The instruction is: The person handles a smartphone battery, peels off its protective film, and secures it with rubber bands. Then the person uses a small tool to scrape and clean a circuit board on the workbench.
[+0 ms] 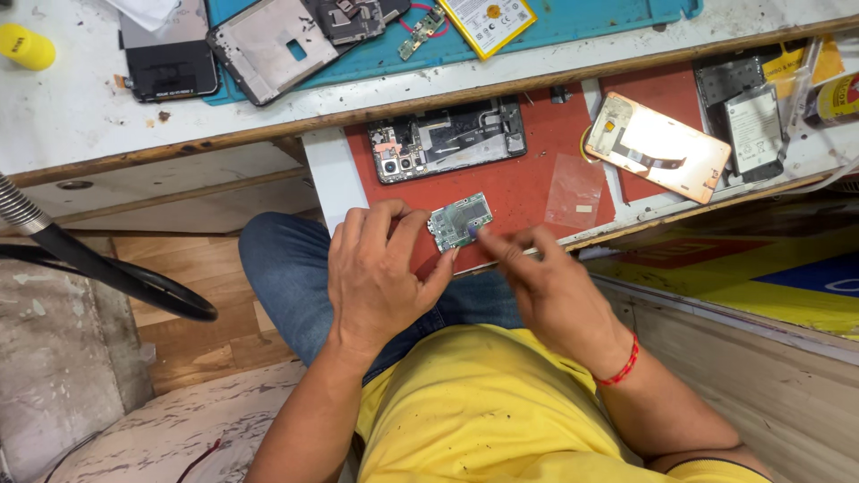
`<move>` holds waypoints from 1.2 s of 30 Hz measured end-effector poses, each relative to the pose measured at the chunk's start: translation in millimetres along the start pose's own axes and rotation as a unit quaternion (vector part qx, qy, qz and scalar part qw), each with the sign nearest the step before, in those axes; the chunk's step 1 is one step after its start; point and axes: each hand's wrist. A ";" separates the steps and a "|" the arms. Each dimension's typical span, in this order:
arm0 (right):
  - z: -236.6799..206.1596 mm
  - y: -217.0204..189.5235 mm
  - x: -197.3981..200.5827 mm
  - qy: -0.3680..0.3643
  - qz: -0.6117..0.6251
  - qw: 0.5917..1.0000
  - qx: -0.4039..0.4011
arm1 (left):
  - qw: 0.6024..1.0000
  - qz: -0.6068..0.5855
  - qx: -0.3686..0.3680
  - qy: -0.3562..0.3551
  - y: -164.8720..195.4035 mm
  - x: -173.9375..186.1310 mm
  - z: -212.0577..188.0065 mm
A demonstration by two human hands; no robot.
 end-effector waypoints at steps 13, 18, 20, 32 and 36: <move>-1.7 2.9 -2.0 -0.015 0.009 1.000 -0.001 | 1.000 0.004 0.009 -0.011 1.6 -0.1 0.5; -1.9 -0.6 -5.0 0.026 -0.001 1.000 -0.017 | 1.000 0.003 0.005 0.000 1.7 -1.1 0.2; -2.6 -2.1 -5.5 -0.031 0.034 0.999 -0.001 | 1.000 0.005 0.007 -0.002 1.2 -1.1 -0.7; -1.8 -3.6 -2.7 0.052 0.009 0.998 -0.036 | 1.000 0.002 0.004 -0.001 4.2 1.0 2.2; -3.3 -4.5 -2.5 -0.026 0.014 0.999 -0.021 | 1.000 0.007 0.009 -0.002 4.3 0.9 2.9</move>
Point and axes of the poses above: each hand's wrist, its own z-axis towards the middle knuckle, its own x-axis out of the back of the hand, y = z × x, and after that the axes turned 15 degrees about -y, right-handed
